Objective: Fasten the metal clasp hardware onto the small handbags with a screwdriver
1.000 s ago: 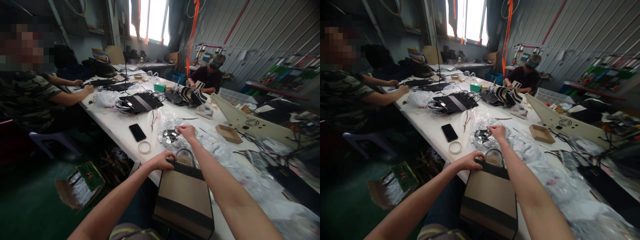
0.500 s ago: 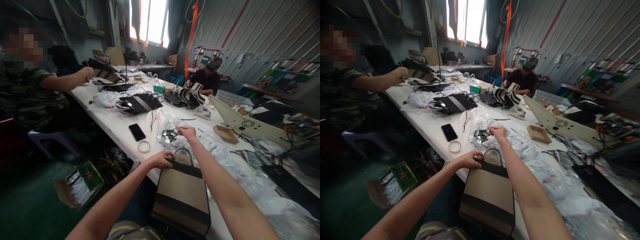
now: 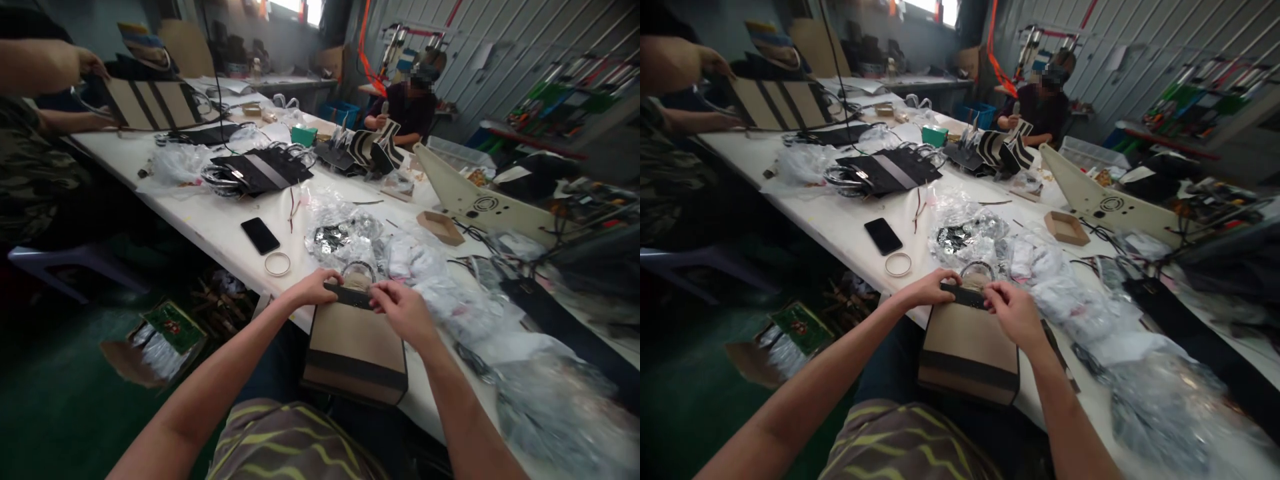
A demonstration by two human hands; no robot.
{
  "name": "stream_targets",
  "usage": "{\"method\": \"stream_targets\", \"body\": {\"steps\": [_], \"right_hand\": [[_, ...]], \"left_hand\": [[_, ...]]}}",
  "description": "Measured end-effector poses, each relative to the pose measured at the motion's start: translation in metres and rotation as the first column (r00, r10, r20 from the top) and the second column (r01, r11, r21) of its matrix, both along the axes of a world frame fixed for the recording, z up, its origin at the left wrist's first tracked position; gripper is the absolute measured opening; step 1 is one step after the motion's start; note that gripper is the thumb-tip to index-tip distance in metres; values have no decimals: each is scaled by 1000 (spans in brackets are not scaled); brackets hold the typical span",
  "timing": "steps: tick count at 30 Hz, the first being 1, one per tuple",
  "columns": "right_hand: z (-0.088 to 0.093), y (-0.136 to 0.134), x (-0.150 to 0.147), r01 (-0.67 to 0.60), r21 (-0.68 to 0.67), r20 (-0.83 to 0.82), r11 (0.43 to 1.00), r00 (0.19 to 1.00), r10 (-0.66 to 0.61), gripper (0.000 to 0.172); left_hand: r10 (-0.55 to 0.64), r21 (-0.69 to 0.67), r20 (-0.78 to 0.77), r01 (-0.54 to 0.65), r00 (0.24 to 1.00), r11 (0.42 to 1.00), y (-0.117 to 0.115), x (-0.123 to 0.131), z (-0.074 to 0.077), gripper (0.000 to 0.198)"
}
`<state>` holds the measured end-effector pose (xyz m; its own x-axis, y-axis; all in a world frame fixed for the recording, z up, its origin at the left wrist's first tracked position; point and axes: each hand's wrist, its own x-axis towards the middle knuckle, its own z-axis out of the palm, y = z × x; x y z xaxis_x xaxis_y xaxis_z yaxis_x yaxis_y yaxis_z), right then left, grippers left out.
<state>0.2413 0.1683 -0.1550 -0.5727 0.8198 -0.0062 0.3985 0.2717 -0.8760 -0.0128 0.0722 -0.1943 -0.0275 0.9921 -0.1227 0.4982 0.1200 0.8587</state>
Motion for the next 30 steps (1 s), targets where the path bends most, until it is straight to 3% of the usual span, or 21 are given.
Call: {"method": "stream_targets", "body": {"steps": [4, 8, 11, 14, 18, 23, 25, 27, 30], "right_hand": [[-35, -44, 24, 92, 155, 72, 984, 992, -104, 30], [-55, -57, 20, 240, 266, -46, 934, 971, -236, 29], [-60, -60, 19, 299, 263, -107, 917, 954, -281, 31], [-63, -63, 20, 334, 250, -147, 909, 941, -305, 31], [-63, -66, 19, 336, 323, -163, 885, 941, -298, 30], [-65, -65, 18, 302, 405, -157, 863, 953, -260, 28], [-65, -64, 18, 275, 429, -146, 860, 961, -235, 27], [-64, -64, 18, 243, 443, -138, 863, 970, -203, 25], [-63, -64, 19, 198, 464, -131, 863, 979, -154, 22]], "left_hand": [[76, 22, -50, -75, 996, 997, -2, 13, 10, 55], [203, -44, -74, -206, 976, 978, 2, 25, 17, 81], [208, -101, -82, -215, 975, 971, 7, 23, 28, 72], [49, -145, 45, -42, 998, 989, 12, 12, 42, 47], [-124, -235, 263, 188, 957, 954, 23, 3, 51, 46], [-138, -398, 538, 394, 832, 829, 41, 6, 31, 51], [-118, -425, 585, 427, 802, 798, 45, 6, 25, 52], [-117, -453, 585, 442, 803, 774, 50, 5, 23, 49], [-203, -477, 591, 542, 781, 692, 59, 1, 31, 47]]}}
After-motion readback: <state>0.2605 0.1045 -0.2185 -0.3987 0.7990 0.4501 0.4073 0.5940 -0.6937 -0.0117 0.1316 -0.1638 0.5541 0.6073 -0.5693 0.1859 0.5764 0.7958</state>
